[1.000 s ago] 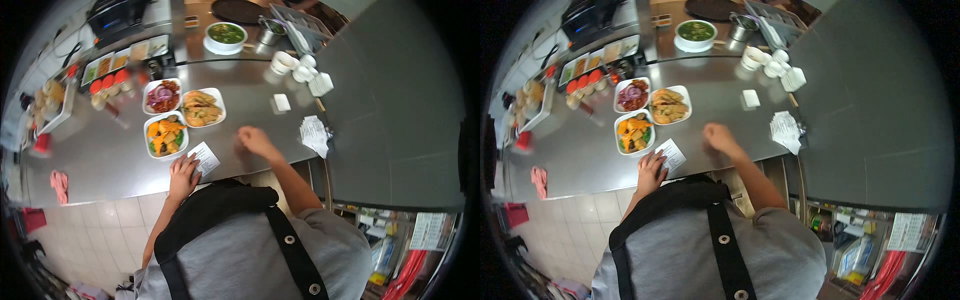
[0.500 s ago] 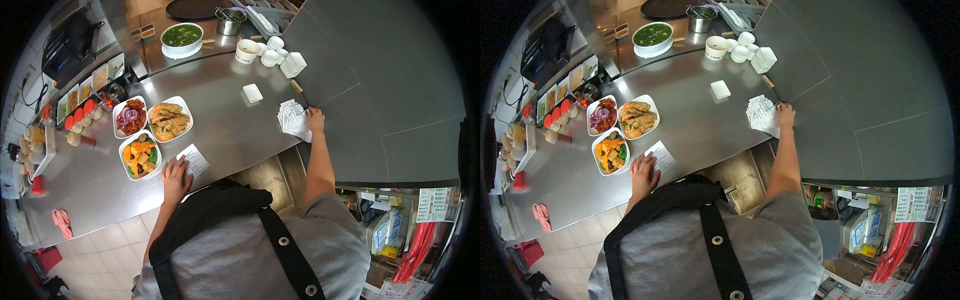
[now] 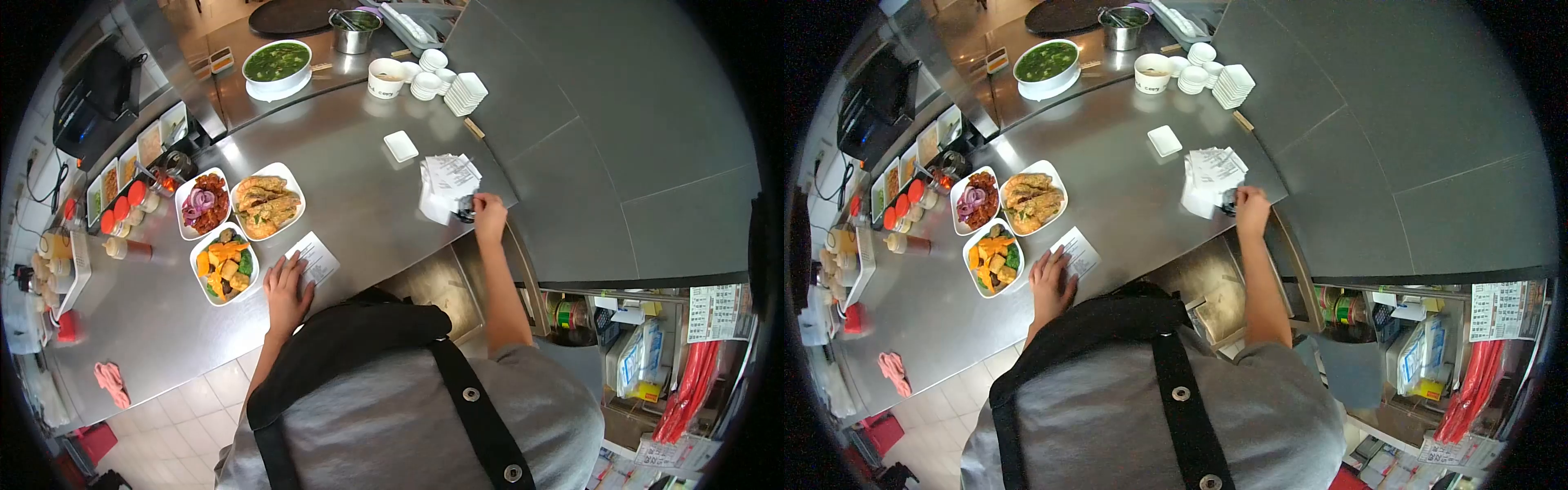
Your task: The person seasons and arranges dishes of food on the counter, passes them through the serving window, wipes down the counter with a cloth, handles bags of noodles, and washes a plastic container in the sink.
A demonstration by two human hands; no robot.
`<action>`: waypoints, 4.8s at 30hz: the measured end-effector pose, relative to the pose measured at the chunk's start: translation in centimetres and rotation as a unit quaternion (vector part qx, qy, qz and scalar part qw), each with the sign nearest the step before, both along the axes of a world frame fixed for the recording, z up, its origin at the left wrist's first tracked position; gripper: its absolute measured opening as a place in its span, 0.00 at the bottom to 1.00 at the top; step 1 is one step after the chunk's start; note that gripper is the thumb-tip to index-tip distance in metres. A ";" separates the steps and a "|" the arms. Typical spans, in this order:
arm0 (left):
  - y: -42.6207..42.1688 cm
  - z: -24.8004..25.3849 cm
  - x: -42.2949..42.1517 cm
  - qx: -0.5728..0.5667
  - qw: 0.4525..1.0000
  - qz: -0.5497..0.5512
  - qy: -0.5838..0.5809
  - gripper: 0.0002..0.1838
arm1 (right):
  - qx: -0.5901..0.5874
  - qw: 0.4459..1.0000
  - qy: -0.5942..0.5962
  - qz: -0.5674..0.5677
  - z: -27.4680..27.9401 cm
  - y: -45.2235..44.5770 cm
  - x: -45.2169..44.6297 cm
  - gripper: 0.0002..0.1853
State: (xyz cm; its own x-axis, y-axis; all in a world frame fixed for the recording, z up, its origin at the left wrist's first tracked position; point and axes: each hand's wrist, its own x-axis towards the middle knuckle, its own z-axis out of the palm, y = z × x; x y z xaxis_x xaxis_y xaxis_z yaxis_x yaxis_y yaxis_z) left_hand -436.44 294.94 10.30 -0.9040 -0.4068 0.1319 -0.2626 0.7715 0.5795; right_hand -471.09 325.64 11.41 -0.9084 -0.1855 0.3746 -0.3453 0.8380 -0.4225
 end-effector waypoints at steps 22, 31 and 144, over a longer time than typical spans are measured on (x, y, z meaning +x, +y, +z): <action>-0.2 1.4 -2.0 0.004 0.998 -0.003 -0.056 0.24 | 0.147 0.986 0.069 0.043 -5.4 -4.1 -22.5 0.12; 0.1 1.8 -2.5 0.029 0.995 0.047 -0.078 0.24 | 0.235 0.910 -0.254 0.228 4.7 -12.2 -21.6 0.10; 1.8 -2.9 1.9 0.031 0.986 0.161 0.012 0.29 | 0.133 0.787 -0.138 0.587 -2.7 -20.0 21.2 0.14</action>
State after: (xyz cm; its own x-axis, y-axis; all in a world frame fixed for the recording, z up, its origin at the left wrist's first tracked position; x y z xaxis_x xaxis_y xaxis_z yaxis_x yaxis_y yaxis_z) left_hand -434.53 296.72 7.40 -0.7234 -0.6804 0.1176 -0.4739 0.6131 0.6321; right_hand -449.90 305.61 8.74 -0.0930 -0.9957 -0.0011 -0.8733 0.0821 -0.4802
